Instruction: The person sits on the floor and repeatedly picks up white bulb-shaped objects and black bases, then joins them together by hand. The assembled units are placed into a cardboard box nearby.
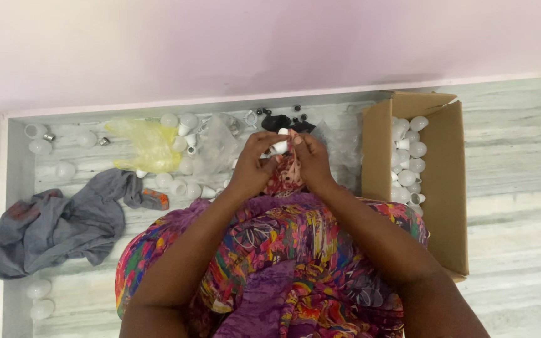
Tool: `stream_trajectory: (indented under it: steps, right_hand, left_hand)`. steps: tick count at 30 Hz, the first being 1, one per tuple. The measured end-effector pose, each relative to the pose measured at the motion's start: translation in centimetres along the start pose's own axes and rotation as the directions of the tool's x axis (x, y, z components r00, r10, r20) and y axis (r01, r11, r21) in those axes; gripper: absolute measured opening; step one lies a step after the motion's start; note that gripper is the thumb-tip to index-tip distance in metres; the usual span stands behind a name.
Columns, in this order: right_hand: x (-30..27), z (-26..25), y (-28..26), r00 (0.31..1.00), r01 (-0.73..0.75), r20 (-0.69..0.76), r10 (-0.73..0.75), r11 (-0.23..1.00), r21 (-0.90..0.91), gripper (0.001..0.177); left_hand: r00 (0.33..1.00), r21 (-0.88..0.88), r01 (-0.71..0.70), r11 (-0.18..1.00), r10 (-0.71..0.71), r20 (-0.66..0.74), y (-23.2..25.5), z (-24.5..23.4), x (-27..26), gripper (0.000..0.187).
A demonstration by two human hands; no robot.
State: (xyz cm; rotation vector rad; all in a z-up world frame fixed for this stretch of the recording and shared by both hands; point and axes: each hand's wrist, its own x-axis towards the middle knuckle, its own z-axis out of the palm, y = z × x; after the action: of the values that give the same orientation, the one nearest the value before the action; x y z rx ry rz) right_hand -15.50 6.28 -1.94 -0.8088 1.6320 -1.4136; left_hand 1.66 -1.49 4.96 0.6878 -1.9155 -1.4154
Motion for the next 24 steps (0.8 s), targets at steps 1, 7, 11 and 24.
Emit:
stream_trajectory:
  steps: [1, 7, 11, 24]
  right_hand:
    - [-0.4, 0.0, -0.8, 0.989, 0.141, 0.055, -0.137, 0.987, -0.077, 0.030]
    - [-1.8, -1.0, -7.5, 0.743, 0.667, 0.381, -0.551, 0.555, -0.498, 0.022]
    - [-2.4, -0.4, -8.7, 0.705, 0.691, 0.352, -0.615, 0.487, -0.534, 0.027]
    - [-0.9, -0.7, -3.7, 0.856, 0.506, 0.133, -0.500, 0.753, -0.420, 0.038]
  left_hand:
    - [0.997, -0.031, 0.068, 0.997, -0.069, -0.032, -0.6, 0.1, 0.3, 0.032]
    - [0.869, -0.551, 0.407, 0.728, -0.494, -0.011, -4.4, -1.8, 1.3, 0.035]
    - [0.826, -0.327, 0.529, 0.783, -0.563, -0.011, -4.6, -1.5, 0.9, 0.053]
    - [0.944, 0.143, 0.272, 0.952, -0.293, 0.151, -0.4, -0.3, 0.5, 0.047]
